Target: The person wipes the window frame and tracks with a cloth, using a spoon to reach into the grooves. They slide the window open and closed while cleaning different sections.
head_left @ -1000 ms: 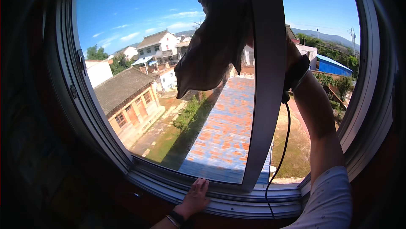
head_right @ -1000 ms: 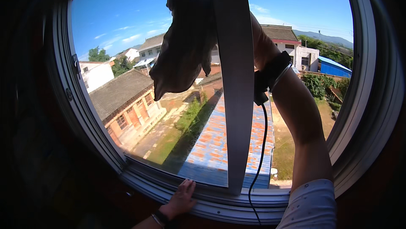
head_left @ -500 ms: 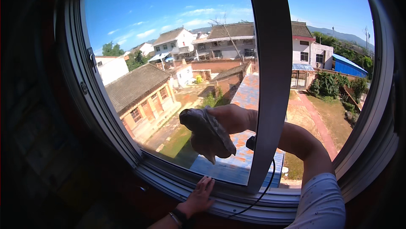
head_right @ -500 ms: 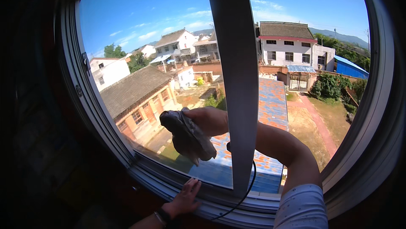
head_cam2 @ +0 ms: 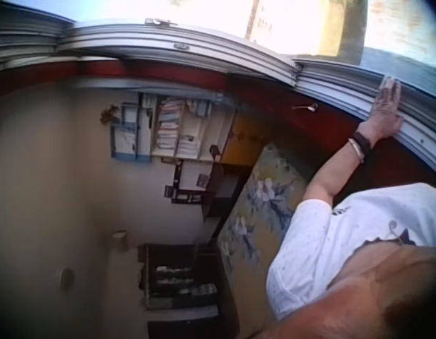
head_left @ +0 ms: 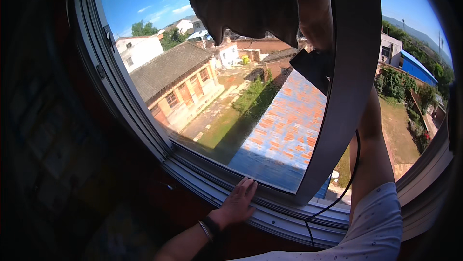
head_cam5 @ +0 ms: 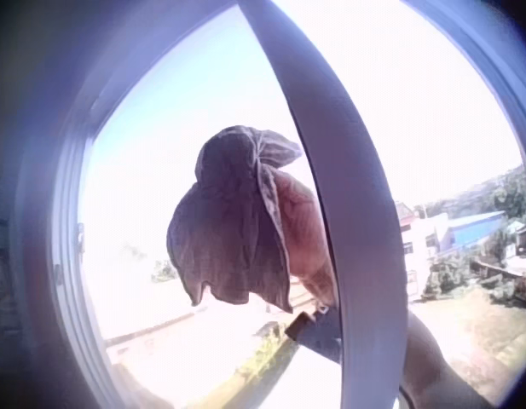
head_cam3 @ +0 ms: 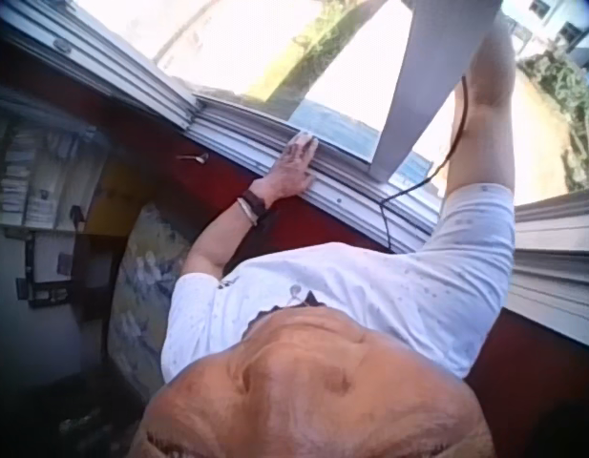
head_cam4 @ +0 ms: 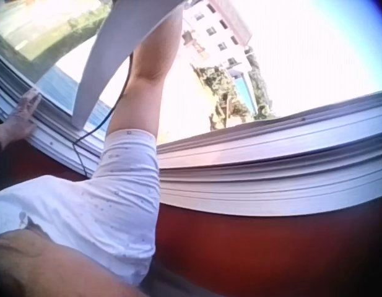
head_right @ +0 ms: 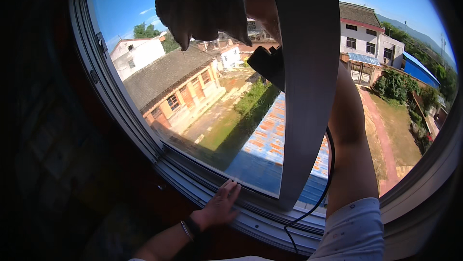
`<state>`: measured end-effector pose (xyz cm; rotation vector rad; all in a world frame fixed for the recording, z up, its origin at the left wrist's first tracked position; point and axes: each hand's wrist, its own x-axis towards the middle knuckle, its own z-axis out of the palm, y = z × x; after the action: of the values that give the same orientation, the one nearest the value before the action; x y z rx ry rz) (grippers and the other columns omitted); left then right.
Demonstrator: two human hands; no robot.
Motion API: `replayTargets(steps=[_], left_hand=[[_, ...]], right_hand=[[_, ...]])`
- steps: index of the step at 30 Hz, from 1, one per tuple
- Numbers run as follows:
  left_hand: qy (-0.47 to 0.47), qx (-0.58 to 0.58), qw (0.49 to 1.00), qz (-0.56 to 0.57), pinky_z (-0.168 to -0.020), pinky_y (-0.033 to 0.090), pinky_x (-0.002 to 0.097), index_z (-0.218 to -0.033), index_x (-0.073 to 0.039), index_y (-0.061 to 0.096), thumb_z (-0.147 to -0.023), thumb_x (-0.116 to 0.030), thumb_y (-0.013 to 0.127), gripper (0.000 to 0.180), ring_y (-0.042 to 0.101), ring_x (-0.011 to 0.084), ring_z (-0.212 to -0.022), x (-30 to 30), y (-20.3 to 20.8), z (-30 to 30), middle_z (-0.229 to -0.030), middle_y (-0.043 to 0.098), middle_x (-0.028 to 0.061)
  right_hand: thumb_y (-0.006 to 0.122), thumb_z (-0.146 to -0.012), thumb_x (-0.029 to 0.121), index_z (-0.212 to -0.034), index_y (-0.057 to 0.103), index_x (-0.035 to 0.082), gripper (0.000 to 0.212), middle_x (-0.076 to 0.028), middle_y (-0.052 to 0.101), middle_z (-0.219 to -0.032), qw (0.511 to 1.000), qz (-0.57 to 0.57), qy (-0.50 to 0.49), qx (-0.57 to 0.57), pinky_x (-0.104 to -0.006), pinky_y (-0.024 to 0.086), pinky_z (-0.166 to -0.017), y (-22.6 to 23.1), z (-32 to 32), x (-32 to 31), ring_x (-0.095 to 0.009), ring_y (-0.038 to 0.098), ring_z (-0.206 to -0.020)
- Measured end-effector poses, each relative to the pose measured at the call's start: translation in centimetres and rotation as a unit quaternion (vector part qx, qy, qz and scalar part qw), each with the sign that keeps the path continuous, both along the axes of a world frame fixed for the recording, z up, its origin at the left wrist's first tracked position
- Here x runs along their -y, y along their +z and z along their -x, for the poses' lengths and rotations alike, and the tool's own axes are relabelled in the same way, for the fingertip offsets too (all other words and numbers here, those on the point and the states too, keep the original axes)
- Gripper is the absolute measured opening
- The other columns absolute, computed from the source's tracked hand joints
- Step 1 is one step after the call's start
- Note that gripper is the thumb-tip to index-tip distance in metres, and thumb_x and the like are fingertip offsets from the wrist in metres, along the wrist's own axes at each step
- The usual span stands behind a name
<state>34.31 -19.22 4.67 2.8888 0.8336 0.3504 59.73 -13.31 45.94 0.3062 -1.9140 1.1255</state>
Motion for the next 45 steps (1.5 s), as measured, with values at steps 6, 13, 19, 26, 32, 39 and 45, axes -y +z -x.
replayTargets(steps=[6, 13, 19, 26, 32, 39, 45], left_hand=[[-0.021, -0.005, 1.0, 0.013, -0.116, 0.024, 0.0435, -0.143, 0.005, 0.031, -0.078, -0.026, 0.069, 0.081, 0.022, 0.039, -0.14, -0.2, -0.9, -1.5, -0.144, 0.026, 0.0216], [-0.004, -0.013, 1.0, -0.002, -0.116, 0.024, 0.0433, -0.144, 0.003, 0.032, -0.078, -0.028, 0.069, 0.081, 0.022, 0.0379, -0.14, 0.2, -1.0, -0.4, -0.144, 0.027, 0.0204], [-0.022, -0.013, 1.0, 0.005, -0.116, 0.024, 0.0424, -0.144, 0.002, 0.033, -0.079, -0.025, 0.067, 0.078, 0.023, 0.0351, -0.141, 0.6, -0.3, -0.8, -0.143, 0.028, 0.0184], [-0.04, -0.01, 0.999, -0.013, -0.115, 0.027, 0.0456, -0.144, 0.0, 0.033, -0.077, -0.017, 0.064, 0.076, 0.023, 0.0373, -0.139, -0.3, 0.0, -0.5, -0.142, 0.026, 0.0178], [-0.032, 0.002, 0.999, -0.034, -0.111, 0.03, 0.0454, -0.141, -0.001, 0.039, -0.074, -0.015, 0.061, 0.072, 0.03, 0.0354, -0.137, -0.1, -0.5, -0.7, -0.14, 0.032, 0.0164], [-0.034, -0.004, 0.998, -0.043, -0.11, 0.031, 0.046, -0.141, -0.001, 0.04, -0.072, -0.013, 0.06, 0.073, 0.03, 0.0361, -0.136, -0.2, -1.1, -0.5, -0.14, 0.033, 0.0168], [-0.048, 0.018, 0.997, -0.051, -0.112, 0.029, 0.0456, -0.141, -0.001, 0.038, -0.074, -0.012, 0.059, 0.072, 0.029, 0.0363, -0.137, 0.4, -1.0, -0.6, -0.142, 0.031, 0.0175]], right_hand=[[0.043, -0.101, 0.017, -0.133, 0.046, -0.004, 0.039, -0.011, 0.057, -0.128, 0.973, 0.215, 0.048, 0.065, -0.0318, 0.041, -0.103, -15.6, 1.9, -6.3, -0.016, 0.055, -0.116], [0.053, -0.096, 0.028, -0.121, 0.052, -0.002, 0.039, -0.013, 0.063, -0.11, 0.852, 0.496, 0.089, 0.139, -0.0356, 0.047, -0.093, -27.9, 4.9, -4.5, -0.023, 0.06, -0.102], [0.047, -0.096, 0.023, -0.128, 0.05, -0.003, 0.041, -0.019, 0.061, -0.122, 0.937, 0.275, 0.215, -0.033, -0.0437, 0.037, -0.106, -12.9, -1.8, 1.0, -0.031, 0.057, -0.116], [0.048, -0.095, 0.02, -0.128, 0.05, -0.003, 0.041, -0.019, 0.062, -0.121, 0.991, 0.094, 0.05, -0.082, -0.0439, 0.038, -0.106, -5.9, -6.1, 5.1, -0.031, 0.057, -0.117], [0.049, -0.094, 0.018, -0.128, 0.05, -0.003, 0.04, -0.019, 0.062, -0.121, 0.939, 0.302, -0.15, -0.059, -0.0441, 0.038, -0.107, -17.8, -4.0, 6.8, -0.032, 0.056, -0.117], [0.054, -0.093, 0.005, -0.132, 0.047, -0.004, 0.04, -0.013, 0.06, -0.12, 0.862, 0.472, 0.037, 0.181, -0.0321, 0.048, -0.094, -29.4, -1.8, 1.4, -0.017, 0.06, -0.103], [0.049, -0.099, 0.017, -0.135, 0.044, 0.001, 0.04, -0.015, 0.056, -0.129, 0.973, 0.221, 0.064, 0.009, -0.0426, 0.039, -0.108, -15.1, -1.4, -0.2, -0.025, 0.056, -0.119]])
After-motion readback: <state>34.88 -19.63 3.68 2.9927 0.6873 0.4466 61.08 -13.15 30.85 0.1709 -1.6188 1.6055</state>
